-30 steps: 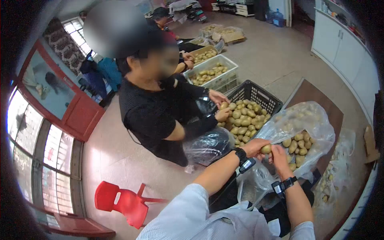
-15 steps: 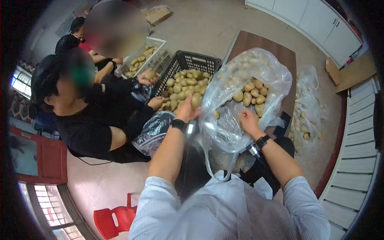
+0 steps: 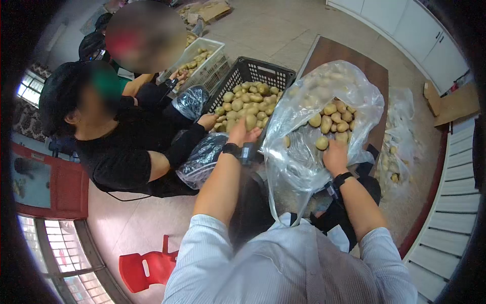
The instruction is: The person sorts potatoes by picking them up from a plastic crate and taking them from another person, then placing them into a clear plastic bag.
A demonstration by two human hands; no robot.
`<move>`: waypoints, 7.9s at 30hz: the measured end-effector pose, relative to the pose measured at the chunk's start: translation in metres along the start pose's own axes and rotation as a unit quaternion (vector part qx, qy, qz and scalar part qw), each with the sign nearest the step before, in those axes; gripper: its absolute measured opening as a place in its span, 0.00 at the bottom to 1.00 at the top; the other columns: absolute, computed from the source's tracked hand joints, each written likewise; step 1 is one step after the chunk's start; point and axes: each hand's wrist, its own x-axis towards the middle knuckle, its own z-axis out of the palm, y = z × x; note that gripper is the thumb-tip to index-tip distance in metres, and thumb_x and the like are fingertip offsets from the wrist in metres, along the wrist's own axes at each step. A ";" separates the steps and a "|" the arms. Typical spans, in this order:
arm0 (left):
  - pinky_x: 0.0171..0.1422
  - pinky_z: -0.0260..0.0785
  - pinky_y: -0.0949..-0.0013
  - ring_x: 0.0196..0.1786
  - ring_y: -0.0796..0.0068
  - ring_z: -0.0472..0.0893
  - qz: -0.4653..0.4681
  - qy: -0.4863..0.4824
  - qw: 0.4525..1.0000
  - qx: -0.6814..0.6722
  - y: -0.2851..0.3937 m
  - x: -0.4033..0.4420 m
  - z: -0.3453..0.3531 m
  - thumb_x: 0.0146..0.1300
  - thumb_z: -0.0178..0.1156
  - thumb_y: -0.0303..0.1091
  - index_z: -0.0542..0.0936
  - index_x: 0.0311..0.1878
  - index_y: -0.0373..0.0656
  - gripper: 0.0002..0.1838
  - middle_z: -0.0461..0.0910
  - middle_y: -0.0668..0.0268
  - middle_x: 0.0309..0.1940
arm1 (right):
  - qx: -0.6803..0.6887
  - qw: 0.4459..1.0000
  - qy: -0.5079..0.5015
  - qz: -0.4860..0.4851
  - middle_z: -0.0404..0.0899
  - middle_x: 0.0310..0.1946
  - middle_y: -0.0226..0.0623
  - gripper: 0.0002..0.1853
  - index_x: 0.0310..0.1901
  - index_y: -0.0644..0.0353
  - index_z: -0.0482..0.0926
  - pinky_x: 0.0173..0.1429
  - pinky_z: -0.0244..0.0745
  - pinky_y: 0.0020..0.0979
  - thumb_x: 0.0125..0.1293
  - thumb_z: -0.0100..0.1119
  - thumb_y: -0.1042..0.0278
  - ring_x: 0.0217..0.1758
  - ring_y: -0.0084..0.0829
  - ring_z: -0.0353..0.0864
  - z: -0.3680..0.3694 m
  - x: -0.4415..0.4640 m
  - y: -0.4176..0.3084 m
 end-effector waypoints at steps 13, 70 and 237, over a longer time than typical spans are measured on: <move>0.49 0.77 0.51 0.47 0.53 0.76 0.037 0.058 0.997 0.025 0.002 0.006 -0.013 0.68 0.48 0.41 0.62 0.55 0.38 0.19 0.71 0.53 0.47 | -0.030 0.993 0.036 -0.107 0.73 0.51 0.37 0.24 0.57 0.53 0.70 0.52 0.70 0.44 0.55 0.55 0.70 0.49 0.45 0.75 0.012 -0.003 -0.010; 0.30 0.76 0.64 0.29 0.67 0.78 -0.007 -0.015 0.995 0.103 -0.014 -0.002 0.024 0.70 0.49 0.48 0.70 0.51 0.42 0.19 0.76 0.61 0.36 | 0.148 0.983 0.091 0.065 0.69 0.55 0.54 0.26 0.52 0.65 0.70 0.66 0.56 0.46 0.50 0.63 0.69 0.63 0.52 0.63 -0.007 0.023 -0.003; 0.40 0.79 0.56 0.36 0.59 0.79 0.135 -0.034 0.986 0.093 -0.012 0.002 0.017 0.64 0.55 0.30 0.69 0.46 0.40 0.10 0.73 0.59 0.35 | 0.238 0.956 0.100 0.136 0.77 0.35 0.58 0.12 0.38 0.70 0.75 0.44 0.73 0.46 0.62 0.53 0.67 0.39 0.55 0.77 0.033 0.001 0.000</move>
